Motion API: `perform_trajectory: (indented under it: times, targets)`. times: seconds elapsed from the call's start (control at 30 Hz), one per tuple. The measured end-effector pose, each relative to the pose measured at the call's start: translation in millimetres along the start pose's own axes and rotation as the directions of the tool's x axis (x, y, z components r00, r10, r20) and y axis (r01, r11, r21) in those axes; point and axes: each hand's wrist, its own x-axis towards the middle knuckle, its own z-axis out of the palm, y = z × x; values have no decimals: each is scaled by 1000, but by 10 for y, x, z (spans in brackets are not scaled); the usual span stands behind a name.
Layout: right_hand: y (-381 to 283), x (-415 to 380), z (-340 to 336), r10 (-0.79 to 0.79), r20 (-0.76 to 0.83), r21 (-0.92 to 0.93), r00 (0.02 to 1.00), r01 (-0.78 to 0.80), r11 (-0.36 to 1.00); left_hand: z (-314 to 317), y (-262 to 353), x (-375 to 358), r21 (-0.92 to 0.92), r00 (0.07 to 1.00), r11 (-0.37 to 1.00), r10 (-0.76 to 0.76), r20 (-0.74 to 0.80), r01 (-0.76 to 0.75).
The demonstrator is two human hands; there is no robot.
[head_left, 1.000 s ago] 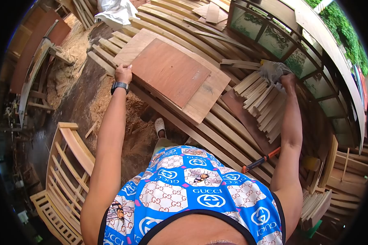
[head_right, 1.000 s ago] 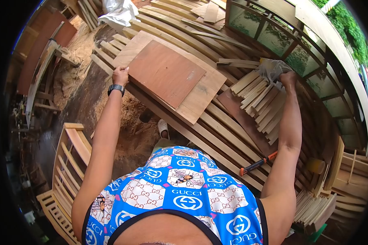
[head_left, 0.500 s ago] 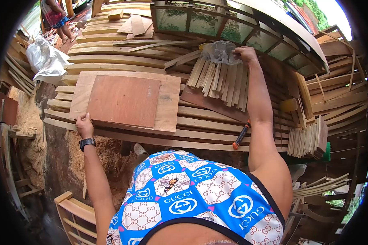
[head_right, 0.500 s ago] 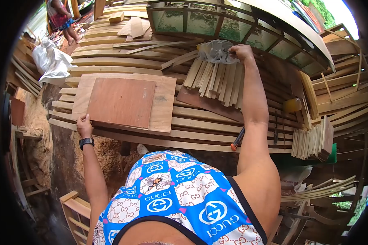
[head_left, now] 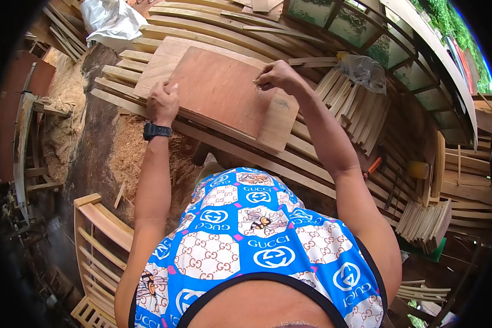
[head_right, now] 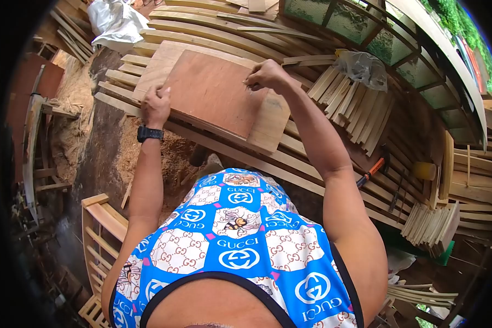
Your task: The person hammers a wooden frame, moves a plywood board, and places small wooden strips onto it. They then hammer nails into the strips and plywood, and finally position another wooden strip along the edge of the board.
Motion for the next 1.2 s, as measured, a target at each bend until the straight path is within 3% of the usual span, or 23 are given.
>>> perform_trajectory:
  times: [0.13,0.2,0.33,0.47,0.53,0.67,0.73,0.8,0.83,0.87,0.9,0.93,0.97,1.07,1.2]
  targets:
    - [-110,157,379,-1,27,-158,1000,5,987,234,374,-96,-254,958,955,208,198,-155]
    - [-148,156,441,-61,34,-243,998,68,968,439,489,-124,-295,934,932,282,218,-212]
    - [-165,22,361,-43,-20,-259,999,36,965,708,649,-124,-326,858,885,427,286,-332]
    - [74,-437,-25,-180,-218,-294,959,111,949,945,575,-101,-297,840,864,482,249,-407]
    - [193,-929,-255,-189,-337,-245,922,108,964,984,511,-47,-311,905,906,364,220,-288]
    - [901,-1909,-821,-90,-640,-49,763,76,996,917,556,126,-290,919,923,323,225,-253]
    - [1387,-2412,-1110,78,-777,62,625,-47,997,973,635,262,-321,876,881,427,223,-347]
    - [1722,-2904,-1257,134,-882,-2,452,-287,958,1096,703,361,-315,858,878,445,258,-361]
    - [1977,-3121,-1318,89,-931,-78,353,-432,898,1149,750,407,-314,838,872,465,287,-376]
    - [2251,-3288,-1371,24,-965,-134,260,-571,810,1182,797,444,-312,825,904,404,396,-293]
    - [2488,-3417,-1423,83,-976,-65,202,-631,773,1207,810,499,-309,826,904,403,395,-294]
    - [2665,-3520,-1439,141,-980,6,142,-686,727,1226,808,544,-232,780,884,468,415,-406]
    - [2751,-3578,-1421,145,-979,5,146,-687,726,1248,805,581,-155,728,844,524,442,-514]
    - [3008,-3664,-1371,230,-967,63,106,-776,627,1316,745,596,-107,693,781,601,399,-616]
    - [3221,-3690,-1384,268,-957,90,109,-768,634,1224,594,647,-169,741,821,566,362,-545]
